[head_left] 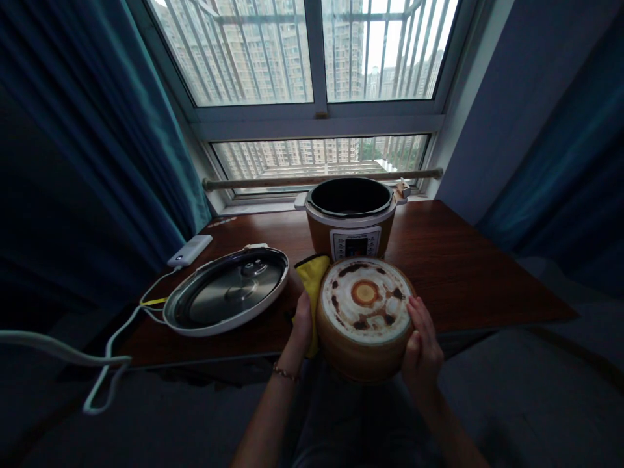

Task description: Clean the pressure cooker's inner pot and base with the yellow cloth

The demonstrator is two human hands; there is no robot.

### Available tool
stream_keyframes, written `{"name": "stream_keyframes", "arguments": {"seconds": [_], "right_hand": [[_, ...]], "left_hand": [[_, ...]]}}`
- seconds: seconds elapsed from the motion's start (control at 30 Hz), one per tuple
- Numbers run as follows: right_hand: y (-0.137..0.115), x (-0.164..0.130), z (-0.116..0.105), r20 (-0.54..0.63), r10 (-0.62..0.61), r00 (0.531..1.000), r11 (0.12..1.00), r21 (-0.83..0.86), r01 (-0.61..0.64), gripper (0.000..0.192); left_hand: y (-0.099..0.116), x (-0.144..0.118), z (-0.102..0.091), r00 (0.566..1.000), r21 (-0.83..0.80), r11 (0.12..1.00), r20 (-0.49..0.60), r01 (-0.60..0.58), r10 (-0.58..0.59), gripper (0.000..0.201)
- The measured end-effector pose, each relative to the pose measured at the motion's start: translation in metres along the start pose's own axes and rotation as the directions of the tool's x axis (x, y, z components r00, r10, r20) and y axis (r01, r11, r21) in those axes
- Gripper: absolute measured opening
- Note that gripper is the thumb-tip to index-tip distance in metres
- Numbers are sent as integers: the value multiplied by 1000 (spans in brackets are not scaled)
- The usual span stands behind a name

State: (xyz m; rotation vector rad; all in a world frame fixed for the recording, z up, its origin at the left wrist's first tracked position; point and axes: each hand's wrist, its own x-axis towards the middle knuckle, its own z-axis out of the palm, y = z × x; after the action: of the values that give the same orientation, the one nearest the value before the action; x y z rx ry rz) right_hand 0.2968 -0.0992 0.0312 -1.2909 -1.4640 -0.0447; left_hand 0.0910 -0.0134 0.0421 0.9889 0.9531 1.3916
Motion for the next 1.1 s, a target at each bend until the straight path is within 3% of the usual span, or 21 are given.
{"name": "stream_keyframes", "arguments": {"seconds": [0.07,0.17,0.27,0.4,0.53,0.67,0.8,0.9,1.03,1.1], "right_hand": [[0,0,0,-6,-5,1000,1000,-12,4,44],[0,0,1,-13,-11,1000,1000,-17,11,44],[-1,0,2,-16,5,1000,1000,-13,-6,44],[-2,0,4,-28,28,999,1000,1,-28,44],[-1,-1,5,-34,42,999,999,2,-42,44],[3,-2,5,-21,19,1000,1000,14,-18,44],[10,-2,5,-46,-17,999,1000,18,18,43],[14,-1,3,-21,-57,998,998,23,57,43],[14,0,-1,21,-61,998,997,38,60,44],[13,0,-2,17,-63,998,997,38,62,44]], "left_hand": [[12,-7,3,976,204,955,92,-214,199,40],[30,-17,7,891,517,727,301,-451,340,31],[41,-31,13,827,636,529,436,-562,354,29],[41,-57,26,772,716,314,498,-623,396,30],[20,-87,43,712,754,151,505,-639,488,37],[-18,-109,51,585,783,6,460,-622,667,35],[-56,-120,48,498,768,-168,547,-617,673,25],[-80,-127,39,500,696,-260,680,-669,536,24],[-99,-135,24,583,664,-254,743,-704,327,27],[-101,-138,20,599,638,-264,770,-723,220,26]]}}
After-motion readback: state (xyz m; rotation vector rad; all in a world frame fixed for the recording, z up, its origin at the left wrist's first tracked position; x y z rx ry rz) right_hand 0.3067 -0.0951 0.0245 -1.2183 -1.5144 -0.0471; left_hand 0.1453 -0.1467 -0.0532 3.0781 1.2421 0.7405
